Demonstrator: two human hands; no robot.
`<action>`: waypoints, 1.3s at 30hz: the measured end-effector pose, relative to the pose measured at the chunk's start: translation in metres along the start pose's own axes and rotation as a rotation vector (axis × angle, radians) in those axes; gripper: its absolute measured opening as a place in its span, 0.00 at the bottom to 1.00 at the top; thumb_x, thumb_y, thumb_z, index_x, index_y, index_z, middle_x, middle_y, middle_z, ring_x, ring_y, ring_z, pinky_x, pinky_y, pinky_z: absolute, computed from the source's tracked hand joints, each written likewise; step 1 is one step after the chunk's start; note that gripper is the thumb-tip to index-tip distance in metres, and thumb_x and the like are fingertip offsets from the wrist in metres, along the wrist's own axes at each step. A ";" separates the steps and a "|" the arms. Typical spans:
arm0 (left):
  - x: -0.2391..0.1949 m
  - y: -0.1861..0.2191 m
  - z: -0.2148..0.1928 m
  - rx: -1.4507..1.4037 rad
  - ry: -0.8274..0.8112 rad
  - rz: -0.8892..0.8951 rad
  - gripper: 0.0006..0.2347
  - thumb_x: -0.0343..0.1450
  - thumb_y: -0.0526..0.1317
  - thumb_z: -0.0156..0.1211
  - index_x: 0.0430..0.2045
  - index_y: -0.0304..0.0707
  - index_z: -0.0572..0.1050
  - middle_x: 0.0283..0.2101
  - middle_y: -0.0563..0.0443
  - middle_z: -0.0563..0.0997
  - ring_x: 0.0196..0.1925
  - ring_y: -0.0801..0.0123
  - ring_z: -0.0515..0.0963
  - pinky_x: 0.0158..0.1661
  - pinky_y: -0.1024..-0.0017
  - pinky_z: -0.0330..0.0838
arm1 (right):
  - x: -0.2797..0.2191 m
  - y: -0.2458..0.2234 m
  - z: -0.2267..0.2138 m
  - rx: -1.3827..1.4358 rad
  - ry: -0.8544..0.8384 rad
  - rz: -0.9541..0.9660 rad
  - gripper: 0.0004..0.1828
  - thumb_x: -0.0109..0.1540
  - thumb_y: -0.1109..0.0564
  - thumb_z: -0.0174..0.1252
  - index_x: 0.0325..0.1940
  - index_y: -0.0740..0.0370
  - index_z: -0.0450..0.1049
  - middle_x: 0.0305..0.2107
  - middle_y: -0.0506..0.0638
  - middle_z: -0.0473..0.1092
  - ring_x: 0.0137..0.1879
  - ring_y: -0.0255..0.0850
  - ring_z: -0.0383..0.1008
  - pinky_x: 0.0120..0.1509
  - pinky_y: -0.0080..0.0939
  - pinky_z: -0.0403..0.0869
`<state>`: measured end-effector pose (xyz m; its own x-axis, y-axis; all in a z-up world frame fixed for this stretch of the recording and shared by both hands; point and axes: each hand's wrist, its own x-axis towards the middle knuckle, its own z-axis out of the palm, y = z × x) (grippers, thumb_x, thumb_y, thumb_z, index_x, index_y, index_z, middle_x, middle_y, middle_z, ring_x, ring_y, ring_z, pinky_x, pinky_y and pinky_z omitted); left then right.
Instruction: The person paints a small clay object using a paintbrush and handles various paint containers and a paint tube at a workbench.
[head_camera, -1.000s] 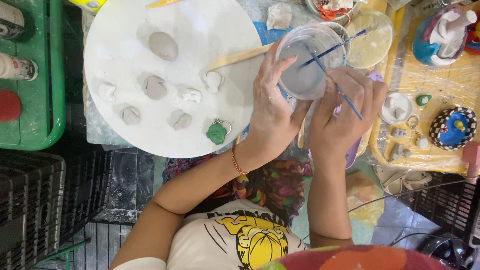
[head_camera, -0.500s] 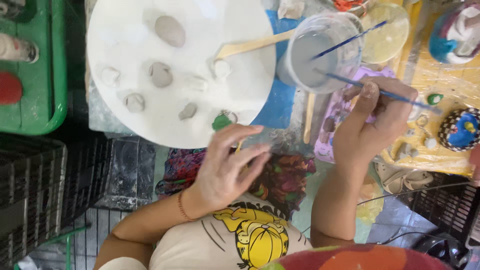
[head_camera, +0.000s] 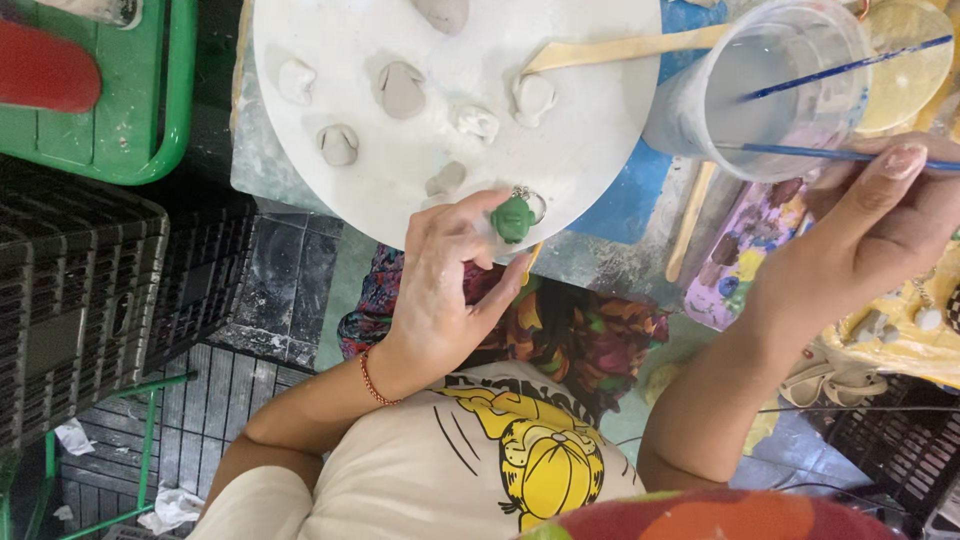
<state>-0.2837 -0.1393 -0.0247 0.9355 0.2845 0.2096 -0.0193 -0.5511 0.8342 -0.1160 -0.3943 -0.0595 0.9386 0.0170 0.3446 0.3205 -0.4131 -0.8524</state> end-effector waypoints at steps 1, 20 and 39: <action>0.000 0.000 0.001 -0.017 -0.005 -0.003 0.18 0.70 0.30 0.72 0.41 0.38 0.62 0.65 0.41 0.71 0.59 0.48 0.71 0.60 0.57 0.68 | -0.001 0.002 -0.001 -0.010 0.004 -0.005 0.18 0.84 0.53 0.43 0.45 0.70 0.63 0.28 0.52 0.59 0.28 0.35 0.55 0.33 0.32 0.54; -0.002 -0.009 0.019 -0.235 -0.049 0.210 0.23 0.68 0.29 0.76 0.43 0.36 0.60 0.59 0.41 0.75 0.57 0.53 0.80 0.49 0.66 0.78 | 0.001 -0.001 0.004 0.224 0.005 -0.030 0.14 0.83 0.54 0.44 0.50 0.68 0.65 0.29 0.51 0.64 0.25 0.31 0.53 0.29 0.30 0.53; 0.011 -0.015 0.128 -0.131 -0.310 0.318 0.17 0.74 0.34 0.71 0.46 0.38 0.64 0.58 0.48 0.75 0.56 0.57 0.79 0.55 0.66 0.78 | -0.123 0.031 -0.047 0.308 0.376 0.132 0.15 0.81 0.47 0.42 0.56 0.63 0.60 0.29 0.54 0.66 0.25 0.39 0.64 0.29 0.34 0.62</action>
<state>-0.2275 -0.2287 -0.0999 0.9368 -0.1417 0.3197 -0.3482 -0.4635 0.8148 -0.2274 -0.4523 -0.1099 0.8809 -0.3699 0.2952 0.2781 -0.1003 -0.9553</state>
